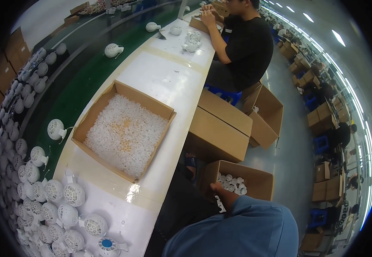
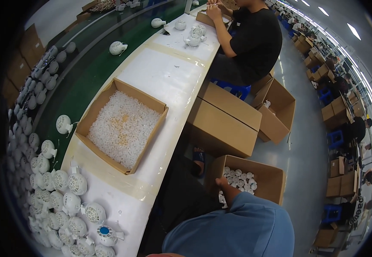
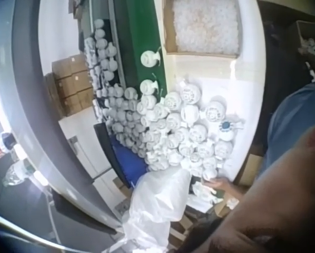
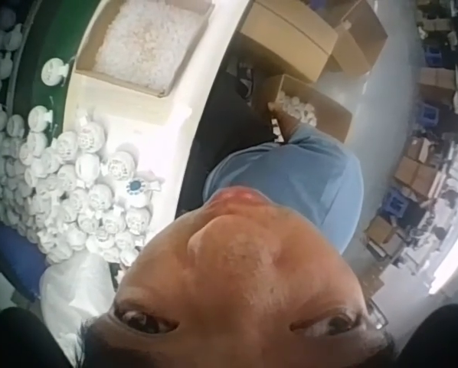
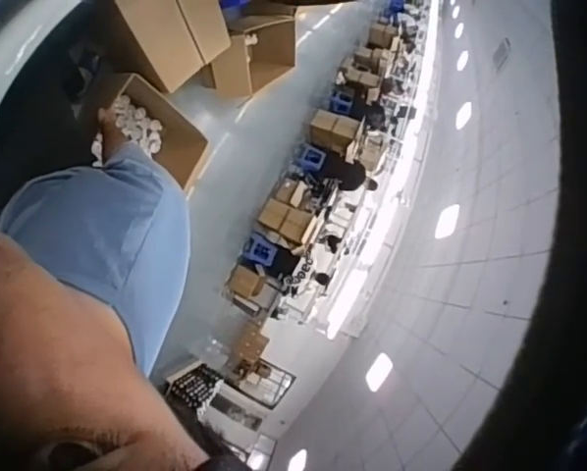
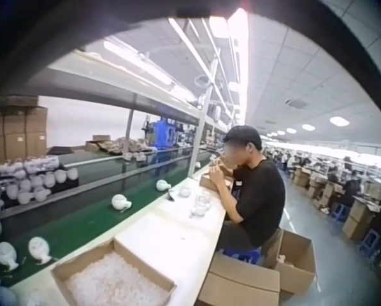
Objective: Assembling plastic spherical components and packaging them into cardboard boxes on a factory assembly line.
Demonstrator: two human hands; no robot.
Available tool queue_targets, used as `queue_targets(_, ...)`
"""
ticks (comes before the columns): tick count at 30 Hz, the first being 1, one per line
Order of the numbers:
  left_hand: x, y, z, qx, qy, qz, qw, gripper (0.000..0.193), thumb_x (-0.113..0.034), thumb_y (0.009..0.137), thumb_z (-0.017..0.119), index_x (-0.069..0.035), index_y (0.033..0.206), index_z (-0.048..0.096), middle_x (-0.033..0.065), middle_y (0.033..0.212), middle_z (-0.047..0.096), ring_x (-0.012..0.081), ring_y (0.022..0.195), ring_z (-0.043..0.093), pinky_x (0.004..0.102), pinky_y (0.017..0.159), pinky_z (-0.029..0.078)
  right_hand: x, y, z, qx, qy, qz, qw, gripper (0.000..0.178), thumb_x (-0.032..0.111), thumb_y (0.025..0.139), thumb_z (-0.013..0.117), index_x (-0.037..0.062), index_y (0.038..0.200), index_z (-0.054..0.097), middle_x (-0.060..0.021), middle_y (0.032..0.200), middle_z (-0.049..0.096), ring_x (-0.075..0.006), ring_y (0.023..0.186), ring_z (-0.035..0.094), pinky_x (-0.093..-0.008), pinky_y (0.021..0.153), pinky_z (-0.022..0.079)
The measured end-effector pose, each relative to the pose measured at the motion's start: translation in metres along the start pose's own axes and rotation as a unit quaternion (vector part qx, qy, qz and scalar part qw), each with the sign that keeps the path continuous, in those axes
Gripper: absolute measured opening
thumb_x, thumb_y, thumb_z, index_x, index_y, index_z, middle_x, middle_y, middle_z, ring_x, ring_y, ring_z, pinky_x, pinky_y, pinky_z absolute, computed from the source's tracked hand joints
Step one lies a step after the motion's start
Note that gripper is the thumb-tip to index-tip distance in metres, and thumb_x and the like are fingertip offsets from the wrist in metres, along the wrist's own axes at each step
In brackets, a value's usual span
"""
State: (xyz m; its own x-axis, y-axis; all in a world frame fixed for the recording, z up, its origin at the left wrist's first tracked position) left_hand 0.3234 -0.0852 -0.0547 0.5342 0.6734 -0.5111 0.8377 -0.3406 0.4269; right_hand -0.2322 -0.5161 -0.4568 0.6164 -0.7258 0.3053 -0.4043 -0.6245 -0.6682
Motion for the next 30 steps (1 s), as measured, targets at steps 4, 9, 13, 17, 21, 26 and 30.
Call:
queue_targets(4, -0.002, -0.001, 0.000, -0.005, 0.012, 0.002, 1.000, 0.060, -0.044, 0.101, 0.035, 0.011, 0.123, 0.044, 0.0275, 0.115, 0.052, 0.0352, 0.100, 0.054, 0.0430, 0.092, 0.046, 0.001, 0.001, 0.001, 0.002, -0.002, 0.003, 1.000, 0.048, 0.024, 0.076, 0.053, -0.0033, 0.114, 0.061, -0.0262, 0.110, 0.065, -0.0392, 0.105, 0.062, -0.0451, 0.086, 0.050)
queue_targets(9, -0.005, -0.001, -0.002, -0.009, 0.027, 0.012, 1.000, 0.059, -0.043, 0.101, 0.036, 0.011, 0.125, 0.043, 0.0283, 0.114, 0.052, 0.0360, 0.101, 0.053, 0.0438, 0.091, 0.045, -0.005, 0.004, 0.004, -0.008, 0.007, -0.011, 1.000, 0.047, 0.024, 0.076, 0.053, -0.0032, 0.113, 0.061, -0.0262, 0.109, 0.065, -0.0393, 0.106, 0.062, -0.0454, 0.086, 0.050)
queue_targets(13, -0.011, 0.001, 0.001, -0.014, 0.027, 0.016, 0.999, 0.060, -0.043, 0.101, 0.036, 0.012, 0.125, 0.042, 0.0284, 0.114, 0.052, 0.0360, 0.102, 0.053, 0.0445, 0.091, 0.044, -0.010, 0.011, 0.005, -0.008, -0.002, 0.006, 1.000, 0.047, 0.024, 0.076, 0.053, -0.0032, 0.113, 0.061, -0.0261, 0.109, 0.065, -0.0397, 0.106, 0.062, -0.0456, 0.086, 0.050)
queue_targets(17, 0.005, -0.001, 0.002, 0.000, -0.024, 0.002, 1.000, 0.061, -0.044, 0.101, 0.036, 0.012, 0.125, 0.043, 0.0277, 0.114, 0.052, 0.0353, 0.101, 0.053, 0.0448, 0.091, 0.044, -0.003, 0.006, 0.004, -0.007, 0.002, -0.001, 1.000, 0.043, 0.019, 0.081, 0.051, -0.0083, 0.113, 0.059, -0.0268, 0.106, 0.064, -0.0398, 0.100, 0.064, -0.0475, 0.079, 0.051)
queue_targets(21, 0.000, 0.002, 0.000, -0.005, -0.045, 0.000, 0.999, 0.061, -0.045, 0.101, 0.037, 0.011, 0.124, 0.043, 0.0265, 0.112, 0.053, 0.0342, 0.100, 0.053, 0.0444, 0.090, 0.044, 0.002, 0.000, 0.008, -0.012, -0.006, -0.013, 1.000, 0.043, 0.021, 0.082, 0.051, -0.0084, 0.113, 0.059, -0.0275, 0.106, 0.064, -0.0401, 0.100, 0.064, -0.0488, 0.078, 0.051)
queue_targets(26, -0.011, 0.008, 0.007, -0.029, -0.037, 0.015, 0.999, 0.060, -0.045, 0.101, 0.037, 0.011, 0.121, 0.045, 0.0257, 0.110, 0.053, 0.0336, 0.097, 0.053, 0.0439, 0.088, 0.045, 0.007, 0.002, 0.001, -0.013, -0.009, 0.008, 1.000, 0.046, 0.025, 0.076, 0.055, -0.0019, 0.113, 0.062, -0.0254, 0.109, 0.065, -0.0391, 0.105, 0.063, -0.0448, 0.085, 0.051)
queue_targets(30, -0.021, 0.009, 0.001, 0.005, -0.006, 0.030, 1.000, 0.061, -0.046, 0.100, 0.037, 0.011, 0.120, 0.046, 0.0259, 0.110, 0.053, 0.0346, 0.096, 0.053, 0.0443, 0.087, 0.044, -0.014, 0.016, 0.010, -0.038, -0.003, -0.042, 0.998, 0.047, 0.026, 0.075, 0.056, -0.0016, 0.112, 0.063, -0.0262, 0.108, 0.065, -0.0396, 0.105, 0.063, -0.0455, 0.085, 0.052)
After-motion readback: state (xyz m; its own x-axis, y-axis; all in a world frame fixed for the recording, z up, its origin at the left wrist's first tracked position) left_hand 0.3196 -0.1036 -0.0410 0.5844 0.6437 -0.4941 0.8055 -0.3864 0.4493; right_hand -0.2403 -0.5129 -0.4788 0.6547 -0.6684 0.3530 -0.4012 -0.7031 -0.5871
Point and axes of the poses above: each hand's wrist, its own y-axis towards the middle knuckle, its own z-axis out of the palm, x = y × z, the point moved 2 cm from there along y, towards the middle knuckle
